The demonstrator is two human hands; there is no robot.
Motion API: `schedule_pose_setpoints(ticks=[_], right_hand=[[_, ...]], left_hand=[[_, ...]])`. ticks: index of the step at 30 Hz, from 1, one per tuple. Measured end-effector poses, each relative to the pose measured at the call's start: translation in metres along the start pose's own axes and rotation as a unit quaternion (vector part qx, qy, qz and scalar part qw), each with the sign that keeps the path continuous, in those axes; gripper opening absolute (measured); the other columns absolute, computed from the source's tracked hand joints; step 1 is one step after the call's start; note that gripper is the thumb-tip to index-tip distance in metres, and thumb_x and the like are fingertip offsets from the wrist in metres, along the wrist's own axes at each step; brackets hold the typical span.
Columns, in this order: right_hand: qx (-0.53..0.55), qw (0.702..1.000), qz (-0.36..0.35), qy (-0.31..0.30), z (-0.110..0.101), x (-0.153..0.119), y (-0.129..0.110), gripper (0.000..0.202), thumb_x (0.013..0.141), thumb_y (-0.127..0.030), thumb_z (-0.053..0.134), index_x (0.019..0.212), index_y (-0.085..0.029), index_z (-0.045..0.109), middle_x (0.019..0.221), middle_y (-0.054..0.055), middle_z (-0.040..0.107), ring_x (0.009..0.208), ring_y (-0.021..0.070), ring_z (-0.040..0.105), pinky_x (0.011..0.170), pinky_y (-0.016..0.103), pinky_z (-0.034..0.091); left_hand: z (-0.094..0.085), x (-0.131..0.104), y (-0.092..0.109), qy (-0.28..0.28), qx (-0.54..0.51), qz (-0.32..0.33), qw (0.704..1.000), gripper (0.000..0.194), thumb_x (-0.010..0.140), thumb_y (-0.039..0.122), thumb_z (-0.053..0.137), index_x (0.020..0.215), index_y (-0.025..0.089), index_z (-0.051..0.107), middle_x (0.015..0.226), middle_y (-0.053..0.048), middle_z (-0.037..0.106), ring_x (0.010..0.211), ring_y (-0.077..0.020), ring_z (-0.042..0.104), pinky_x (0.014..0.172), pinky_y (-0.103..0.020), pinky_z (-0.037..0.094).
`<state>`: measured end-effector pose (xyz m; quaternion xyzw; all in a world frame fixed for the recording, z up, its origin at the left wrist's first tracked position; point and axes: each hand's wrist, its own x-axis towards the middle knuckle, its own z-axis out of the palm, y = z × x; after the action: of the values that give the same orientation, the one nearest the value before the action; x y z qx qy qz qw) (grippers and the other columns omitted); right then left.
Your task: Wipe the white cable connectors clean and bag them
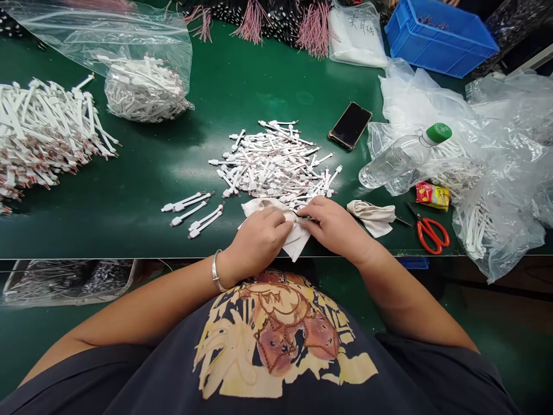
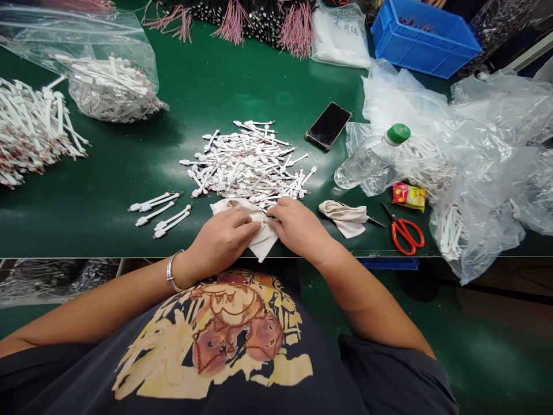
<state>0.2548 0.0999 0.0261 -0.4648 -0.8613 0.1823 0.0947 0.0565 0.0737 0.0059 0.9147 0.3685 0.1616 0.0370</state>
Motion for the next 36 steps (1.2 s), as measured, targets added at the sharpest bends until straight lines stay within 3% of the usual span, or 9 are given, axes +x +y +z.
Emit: schedule_pose_setpoints(ticks=[6, 10, 14, 19, 25, 28, 31, 34, 36], right_hand=[[-0.221, 0.966, -0.08, -0.108, -0.007, 0.007, -0.028, 0.018, 0.088, -0.01, 0.044, 0.086, -0.012, 0.063, 0.089, 0.014, 0.059, 0.088, 0.0273, 0.051, 0.067, 0.035, 0.039], [-0.211, 0.965, -0.084, -0.13, -0.007, 0.014, -0.034, 0.021, 0.091, -0.012, 0.04, 0.094, -0.011, 0.06, 0.091, 0.014, 0.061, 0.088, 0.0265, 0.052, 0.067, 0.035, 0.04], [-0.101, 0.987, -0.071, -0.105, -0.015, 0.017, -0.018, 0.021, 0.088, -0.01, 0.046, 0.104, -0.012, 0.059, 0.097, 0.011, 0.062, 0.092, 0.0219, 0.054, 0.079, 0.033, 0.042], [0.047, 0.996, -0.06, 0.052, -0.03, 0.017, -0.002, 0.025, 0.091, -0.013, 0.045, 0.11, -0.015, 0.06, 0.097, 0.009, 0.062, 0.094, 0.018, 0.055, 0.086, 0.033, 0.044], [0.175, 0.96, -0.043, 0.213, -0.03, 0.01, -0.011, 0.013, 0.091, -0.021, 0.048, 0.091, -0.021, 0.061, 0.092, 0.006, 0.064, 0.094, 0.0163, 0.058, 0.088, 0.033, 0.047], [0.231, 0.925, -0.005, 0.303, -0.035, -0.004, -0.012, 0.012, 0.091, -0.029, 0.05, 0.091, -0.022, 0.059, 0.092, 0.004, 0.065, 0.092, 0.0149, 0.06, 0.087, 0.031, 0.048], [0.297, 0.866, 0.058, 0.398, -0.041, -0.029, -0.001, 0.016, 0.091, -0.036, 0.049, 0.097, -0.022, 0.055, 0.099, 0.005, 0.065, 0.087, 0.014, 0.063, 0.075, 0.027, 0.052], [0.33, 0.795, 0.148, 0.487, -0.044, -0.065, 0.031, 0.02, 0.092, -0.04, 0.044, 0.098, -0.022, 0.05, 0.117, 0.008, 0.062, 0.086, 0.0142, 0.066, 0.062, 0.025, 0.052], [0.263, 0.761, 0.247, 0.539, -0.048, -0.093, 0.065, 0.022, 0.091, -0.042, 0.042, 0.094, -0.021, 0.048, 0.122, 0.01, 0.06, 0.089, 0.0159, 0.066, 0.057, 0.024, 0.051]], left_hand=[[0.005, -0.001, 0.009, -0.031, -0.021, 0.103, 0.994, 0.022, 0.093, 0.016, 0.041, 0.088, 0.013, 0.062, 0.077, -0.007, 0.055, 0.069, -0.0178, 0.045, 0.063, -0.033, 0.039], [0.008, 0.0, 0.009, -0.037, -0.037, 0.1, 0.994, 0.021, 0.091, 0.016, 0.043, 0.085, 0.012, 0.063, 0.085, -0.01, 0.056, 0.077, -0.0198, 0.046, 0.068, -0.035, 0.042], [0.005, -0.002, 0.008, -0.054, -0.032, 0.081, 0.995, 0.023, 0.092, 0.018, 0.042, 0.096, 0.013, 0.064, 0.082, -0.008, 0.054, 0.074, -0.0196, 0.045, 0.065, -0.034, 0.04], [0.002, -0.003, 0.007, -0.045, -0.055, 0.063, 0.996, 0.025, 0.093, 0.02, 0.04, 0.099, 0.015, 0.064, 0.081, -0.007, 0.053, 0.074, -0.0183, 0.045, 0.065, -0.032, 0.04], [0.004, -0.005, 0.003, -0.042, -0.081, 0.061, 0.994, 0.023, 0.093, 0.019, 0.042, 0.104, 0.016, 0.062, 0.084, -0.007, 0.055, 0.079, -0.0187, 0.049, 0.071, -0.033, 0.045], [0.007, -0.004, -0.004, -0.019, -0.098, 0.076, 0.992, 0.021, 0.092, 0.018, 0.046, 0.107, 0.018, 0.06, 0.087, -0.006, 0.057, 0.079, -0.0174, 0.052, 0.072, -0.032, 0.047], [0.006, -0.004, -0.01, 0.045, -0.113, 0.099, 0.988, 0.024, 0.09, 0.016, 0.05, 0.114, 0.018, 0.056, 0.093, -0.007, 0.058, 0.083, -0.0165, 0.055, 0.073, -0.029, 0.049], [0.001, -0.009, -0.017, 0.096, -0.113, 0.1, 0.984, 0.028, 0.089, 0.012, 0.051, 0.116, 0.019, 0.055, 0.093, -0.007, 0.058, 0.084, -0.0163, 0.057, 0.073, -0.029, 0.05], [-0.003, -0.015, -0.026, 0.119, -0.104, 0.095, 0.983, 0.029, 0.087, 0.012, 0.052, 0.114, 0.021, 0.056, 0.094, -0.006, 0.06, 0.084, -0.0173, 0.059, 0.074, -0.03, 0.05]])
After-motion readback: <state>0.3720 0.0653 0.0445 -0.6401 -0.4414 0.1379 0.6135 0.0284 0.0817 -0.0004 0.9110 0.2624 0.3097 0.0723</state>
